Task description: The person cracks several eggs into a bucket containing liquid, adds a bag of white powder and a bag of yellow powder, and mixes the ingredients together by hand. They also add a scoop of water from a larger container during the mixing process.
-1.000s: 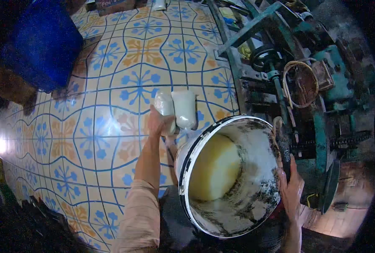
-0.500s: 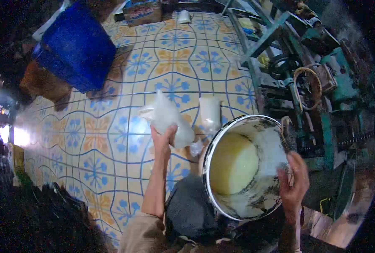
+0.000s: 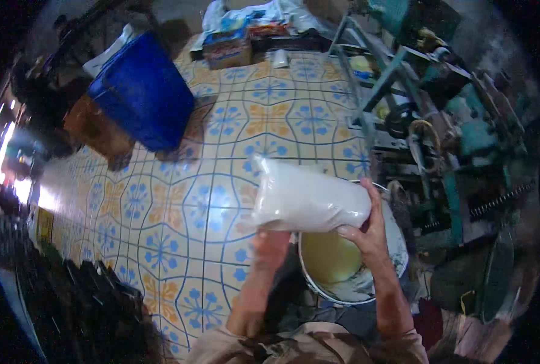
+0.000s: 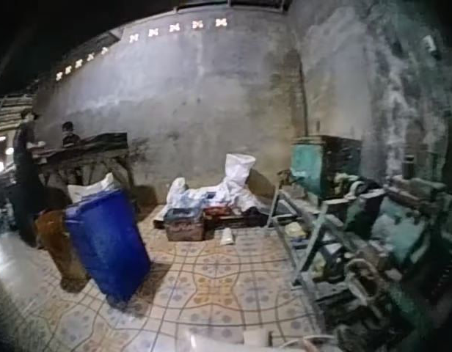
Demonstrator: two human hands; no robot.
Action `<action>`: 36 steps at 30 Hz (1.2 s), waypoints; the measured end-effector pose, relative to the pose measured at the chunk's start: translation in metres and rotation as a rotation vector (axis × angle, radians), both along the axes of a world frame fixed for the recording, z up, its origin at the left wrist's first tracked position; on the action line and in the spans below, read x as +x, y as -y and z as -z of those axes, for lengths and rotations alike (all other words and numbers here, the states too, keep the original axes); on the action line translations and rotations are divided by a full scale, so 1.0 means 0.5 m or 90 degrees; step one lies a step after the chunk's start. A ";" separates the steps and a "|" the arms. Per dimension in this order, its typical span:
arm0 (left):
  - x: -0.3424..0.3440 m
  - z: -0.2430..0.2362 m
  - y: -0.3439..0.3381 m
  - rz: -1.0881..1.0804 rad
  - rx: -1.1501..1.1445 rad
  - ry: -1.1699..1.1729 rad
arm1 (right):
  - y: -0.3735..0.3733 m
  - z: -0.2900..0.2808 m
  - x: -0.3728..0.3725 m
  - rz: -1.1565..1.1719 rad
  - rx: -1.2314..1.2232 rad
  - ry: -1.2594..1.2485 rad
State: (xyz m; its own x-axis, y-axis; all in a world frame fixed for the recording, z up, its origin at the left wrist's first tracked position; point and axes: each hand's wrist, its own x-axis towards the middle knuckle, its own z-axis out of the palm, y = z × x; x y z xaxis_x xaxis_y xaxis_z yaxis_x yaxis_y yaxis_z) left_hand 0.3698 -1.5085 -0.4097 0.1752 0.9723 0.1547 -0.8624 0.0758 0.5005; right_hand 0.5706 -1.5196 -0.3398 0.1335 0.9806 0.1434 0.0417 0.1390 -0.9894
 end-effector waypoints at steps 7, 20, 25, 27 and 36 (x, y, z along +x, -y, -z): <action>-0.020 -0.081 -0.033 0.184 -0.105 -0.375 | 0.034 0.041 0.064 0.044 -0.123 -0.051; 0.100 -0.072 0.031 -0.015 0.030 -0.617 | 0.045 0.124 0.075 0.159 0.042 0.223; 0.114 -0.048 0.051 -0.081 -0.005 -0.578 | 0.046 0.128 0.078 0.170 0.058 0.249; 0.121 -0.065 0.052 -0.071 -0.012 -0.570 | 0.050 0.128 0.083 0.170 0.039 0.232; 0.138 -0.054 0.057 -0.104 -0.003 -0.581 | 0.043 0.122 0.112 0.115 0.037 0.237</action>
State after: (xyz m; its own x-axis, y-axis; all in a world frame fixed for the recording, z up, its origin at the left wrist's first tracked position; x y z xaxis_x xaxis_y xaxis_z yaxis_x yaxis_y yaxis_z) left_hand 0.4388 -1.5369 -0.3825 0.0883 0.9959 0.0196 -0.1347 -0.0076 0.9909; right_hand 0.6265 -1.5412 -0.4009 0.2303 0.9351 0.2692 0.4243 0.1524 -0.8926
